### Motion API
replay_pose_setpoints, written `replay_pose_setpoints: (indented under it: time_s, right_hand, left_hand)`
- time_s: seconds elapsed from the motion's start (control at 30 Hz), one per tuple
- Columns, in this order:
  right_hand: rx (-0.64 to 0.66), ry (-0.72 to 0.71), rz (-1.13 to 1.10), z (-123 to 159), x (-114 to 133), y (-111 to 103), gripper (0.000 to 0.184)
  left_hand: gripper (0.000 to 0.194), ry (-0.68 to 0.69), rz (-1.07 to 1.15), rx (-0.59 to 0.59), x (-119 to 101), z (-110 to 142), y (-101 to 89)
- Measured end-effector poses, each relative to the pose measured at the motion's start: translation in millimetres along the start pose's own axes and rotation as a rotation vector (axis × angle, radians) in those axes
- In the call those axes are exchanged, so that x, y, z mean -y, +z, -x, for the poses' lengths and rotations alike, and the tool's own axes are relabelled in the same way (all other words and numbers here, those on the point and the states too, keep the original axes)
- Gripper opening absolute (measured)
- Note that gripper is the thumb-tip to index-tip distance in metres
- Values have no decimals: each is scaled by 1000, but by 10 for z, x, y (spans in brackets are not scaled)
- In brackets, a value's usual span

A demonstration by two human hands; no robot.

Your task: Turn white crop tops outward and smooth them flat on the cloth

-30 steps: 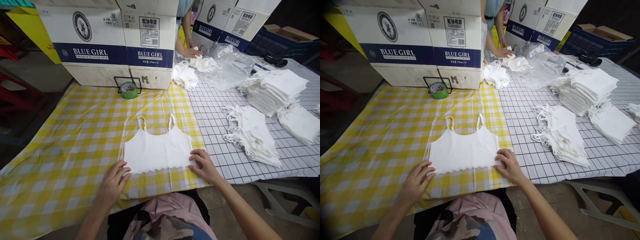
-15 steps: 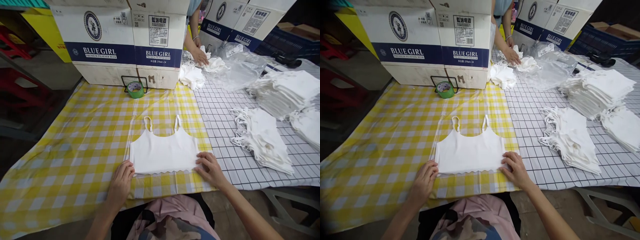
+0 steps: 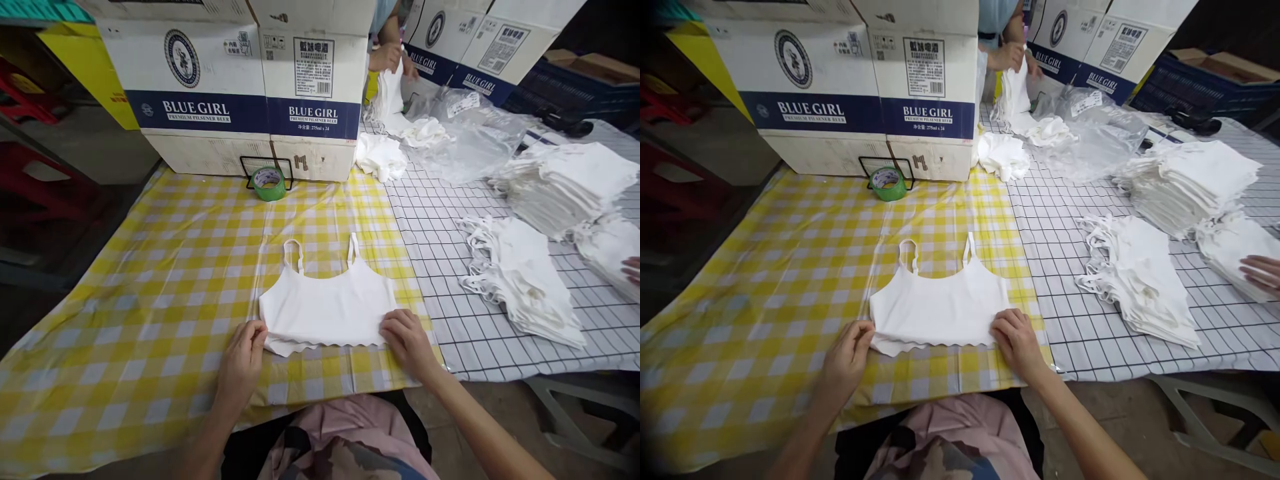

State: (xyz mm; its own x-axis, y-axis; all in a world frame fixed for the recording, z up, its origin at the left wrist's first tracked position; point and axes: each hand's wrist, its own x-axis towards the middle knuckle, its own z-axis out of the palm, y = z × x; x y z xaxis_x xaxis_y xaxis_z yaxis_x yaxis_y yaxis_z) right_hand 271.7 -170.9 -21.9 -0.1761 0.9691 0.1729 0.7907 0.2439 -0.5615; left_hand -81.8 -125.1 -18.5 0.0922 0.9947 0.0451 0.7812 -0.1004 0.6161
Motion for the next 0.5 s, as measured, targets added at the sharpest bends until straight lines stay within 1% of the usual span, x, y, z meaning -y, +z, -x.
replay_pose_setpoints:
  time_s: [0.07,0.13,0.23,0.27,0.37,0.43,0.5]
  right_hand:
    - [-9,39,-15,-34,51,-6,12]
    - [5,47,0,-70,132,-5,11]
    - [52,28,51,-118,260,26,26]
    - [65,26,65,-131,291,41,25]
    - [64,68,51,-169,322,82,11]
    - [32,125,-21,-213,301,90,12]
    - [12,188,-118,-282,270,83,13]
  left_hand:
    - [18,-5,-22,-23,-6,-42,39]
    - [18,-25,-30,-42,-18,-79,66]
    - [18,-67,-19,-55,-25,-126,77]
    - [18,-78,-12,-55,-19,-139,74]
    - [18,-112,-12,-39,18,-182,58]
    - [19,-121,-49,-45,19,-216,50]
    - [20,-77,-112,-109,-46,-254,61]
